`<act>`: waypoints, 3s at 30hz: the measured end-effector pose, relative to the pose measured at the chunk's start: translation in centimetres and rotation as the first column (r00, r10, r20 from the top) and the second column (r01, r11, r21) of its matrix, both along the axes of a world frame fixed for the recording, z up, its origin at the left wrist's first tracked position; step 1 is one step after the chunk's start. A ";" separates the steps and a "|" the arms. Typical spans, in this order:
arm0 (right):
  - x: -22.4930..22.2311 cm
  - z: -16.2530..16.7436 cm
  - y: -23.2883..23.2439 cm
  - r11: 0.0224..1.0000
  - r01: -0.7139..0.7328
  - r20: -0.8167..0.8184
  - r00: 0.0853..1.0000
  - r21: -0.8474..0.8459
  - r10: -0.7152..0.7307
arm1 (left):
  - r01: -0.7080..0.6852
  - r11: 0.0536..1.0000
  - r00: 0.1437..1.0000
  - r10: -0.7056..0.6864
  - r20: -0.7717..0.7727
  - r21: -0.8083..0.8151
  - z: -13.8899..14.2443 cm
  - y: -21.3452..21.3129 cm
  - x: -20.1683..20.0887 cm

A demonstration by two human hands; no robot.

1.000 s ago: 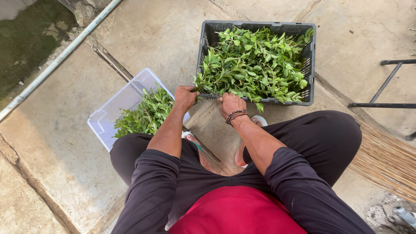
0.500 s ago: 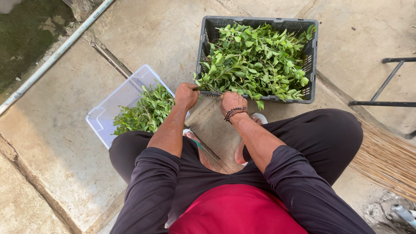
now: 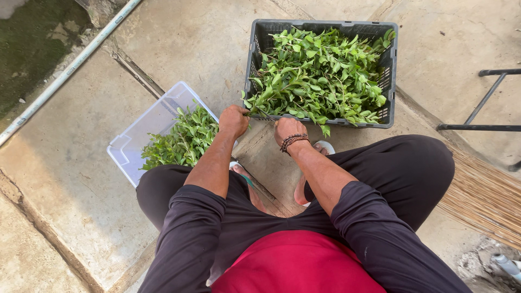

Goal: The person sits cross-legged on a mat and uses shears to trim green plant stems. They pick up stems from a black crate, cut them into smaller pieces, and place the trimmed pieces into a white plastic container.

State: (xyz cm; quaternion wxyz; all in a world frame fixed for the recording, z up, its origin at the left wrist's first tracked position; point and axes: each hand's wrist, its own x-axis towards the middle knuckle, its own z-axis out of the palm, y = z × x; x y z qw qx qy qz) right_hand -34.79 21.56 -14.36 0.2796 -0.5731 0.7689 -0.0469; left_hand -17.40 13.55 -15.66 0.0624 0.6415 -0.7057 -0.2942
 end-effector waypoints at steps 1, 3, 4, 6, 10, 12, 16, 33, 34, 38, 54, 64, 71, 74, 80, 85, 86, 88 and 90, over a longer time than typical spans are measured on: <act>0.0 0.0 0.0 1.000 -0.004 0.005 1.000 0.008 0.004 | 0.009 1.000 1.000 -0.009 0.015 0.008 0.0 0.0 0.0; 0.0 -0.1 0.0 1.000 -0.013 -0.001 1.000 0.022 0.013 | 0.047 0.999 0.997 -0.047 0.055 -0.012 -0.1 0.1 0.0; 0.0 -0.1 0.0 0.999 -0.019 -0.012 1.000 0.029 0.019 | 0.077 0.996 0.994 -0.073 0.081 -0.039 -0.1 0.2 -0.1; 0.1 -0.2 0.0 0.999 -0.038 -0.034 0.999 0.037 0.040 | 0.119 0.992 0.985 -0.112 0.134 -0.043 0.0 0.3 -0.2; -0.1 0.0 0.0 0.998 -0.029 -0.030 0.999 0.053 0.030 | 0.109 0.994 0.980 -0.108 0.169 0.006 0.2 0.4 -0.8; -0.2 -0.1 0.1 0.998 0.004 0.003 1.000 0.065 -0.004 | 0.105 0.994 0.980 -0.103 0.170 -0.003 0.2 0.5 -1.0; -0.6 -0.2 0.4 0.994 0.049 0.043 0.998 0.095 -0.053 | 0.092 0.995 0.980 -0.084 0.183 -0.034 -0.1 0.4 -0.9; -2.3 -3.9 1.8 0.955 -0.227 0.068 0.974 0.189 0.217 | -0.038 0.914 0.999 0.031 0.025 0.404 -0.9 -1.5 -1.6; -2.3 -4.0 1.8 0.952 -0.246 0.059 0.969 0.183 0.239 | 0.019 0.923 0.998 -0.038 0.043 0.385 -1.3 -1.3 -2.0; -2.9 -5.1 1.8 0.949 -0.255 0.108 0.965 0.187 0.238 | 0.036 0.944 0.992 -0.074 0.104 0.328 -3.1 -1.1 -2.8; -5.1 -4.7 -6.9 0.681 0.609 0.569 0.752 -0.407 -0.333 | 0.613 0.769 0.683 -0.630 0.369 0.179 -9.0 3.9 -4.1; -5.7 -6.4 -9.3 0.923 0.314 0.506 0.847 -0.222 -0.167 | 0.683 0.698 0.633 -0.712 0.303 0.212 -12.7 5.1 -6.0; -5.9 -7.0 -9.8 0.899 0.398 0.233 0.906 -0.180 -0.354 | 0.550 0.764 0.764 -0.624 0.166 0.337 -10.9 4.0 -5.5; -5.1 -6.5 -9.6 0.790 0.410 0.242 0.911 -0.456 -0.333 | 0.352 0.886 0.932 -0.360 -0.032 0.300 -9.7 3.7 -5.9; -5.0 -2.1 -9.5 0.646 0.549 0.714 0.700 -0.530 -0.009 | 0.017 0.817 0.785 0.346 -0.514 0.576 -5.6 0.4 -4.1; -4.4 2.2 -7.8 0.819 0.245 0.677 0.703 -0.519 0.218 | 0.048 0.582 0.311 0.764 -0.566 0.812 0.3 -1.5 0.8; -3.9 2.8 -7.3 0.847 0.154 0.652 0.712 -0.510 0.262 | 0.018 0.607 0.297 0.756 -0.584 0.795 1.3 -1.6 1.2; -2.3 3.5 -6.4 0.898 0.082 0.592 0.777 -0.432 0.214 | -0.026 0.649 0.311 0.729 -0.611 0.761 2.7 -1.4 1.1; -1.0 3.7 -5.0 0.910 0.054 0.528 0.828 -0.411 0.189 | -0.056 0.677 0.370 0.697 -0.614 0.734 3.4 -0.8 0.8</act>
